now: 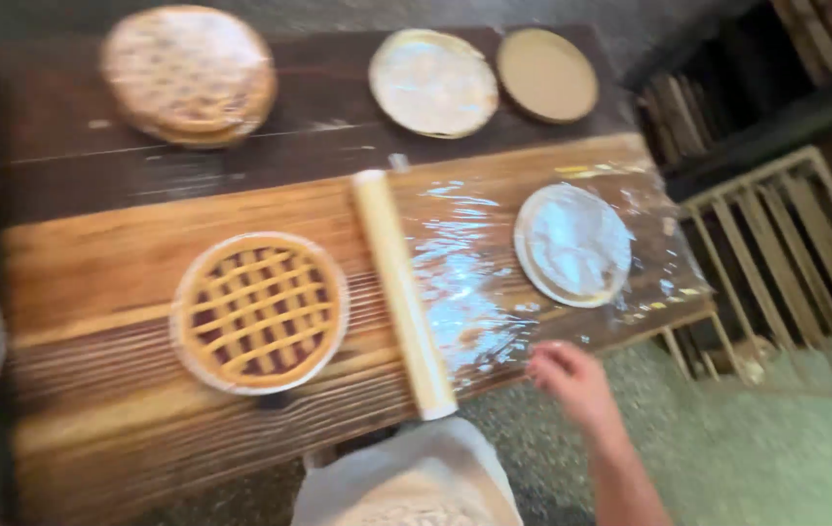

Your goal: Wrapping individual pies in plastic wrap on a wooden workbench for packaging.

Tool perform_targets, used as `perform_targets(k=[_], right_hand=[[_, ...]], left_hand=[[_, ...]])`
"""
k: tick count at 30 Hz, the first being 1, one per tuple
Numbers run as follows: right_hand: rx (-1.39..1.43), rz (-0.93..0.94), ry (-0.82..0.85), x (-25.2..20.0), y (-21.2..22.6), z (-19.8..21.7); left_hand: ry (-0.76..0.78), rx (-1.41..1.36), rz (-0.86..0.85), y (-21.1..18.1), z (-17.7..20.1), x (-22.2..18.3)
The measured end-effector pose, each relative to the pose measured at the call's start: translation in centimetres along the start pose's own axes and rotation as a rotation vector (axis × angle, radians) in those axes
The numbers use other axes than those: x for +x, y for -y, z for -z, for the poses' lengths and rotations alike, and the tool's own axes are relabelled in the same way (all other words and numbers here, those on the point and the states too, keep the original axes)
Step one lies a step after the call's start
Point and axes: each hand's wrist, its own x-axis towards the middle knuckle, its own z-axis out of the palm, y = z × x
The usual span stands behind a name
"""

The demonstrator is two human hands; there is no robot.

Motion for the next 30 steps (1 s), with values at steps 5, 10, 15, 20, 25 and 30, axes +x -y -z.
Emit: perform_targets(k=[5, 10, 15, 20, 25, 30], right_hand=[[-0.426, -0.078, -0.308, 10.9, 5.4, 10.4], [-0.759, -0.199, -0.145, 26.4, 0.1, 18.0], [-0.584, -0.202, 0.101, 30.2, 2.3, 19.7], [-0.339, -0.193, 0.266, 32.3, 0.8, 21.4], [0.039, -0.008, 0.33, 31.7, 5.7, 20.6], [0.021, 0.068, 0.262, 30.3, 7.2, 18.8]], left_hand=[[0.431, 0.272, 0.225, 7.6, -32.4, -4.9], [0.914, 0.953, 0.298, 16.2, -56.4, -9.2], [0.744, 1.152, 0.518, 21.5, -63.3, -9.6], [0.4, 0.813, 0.813, 20.7, -64.1, -10.4], [0.092, -0.062, 0.824, 19.5, -64.0, -8.7], [0.27, 0.582, -0.435, 10.5, -64.9, 1.8]])
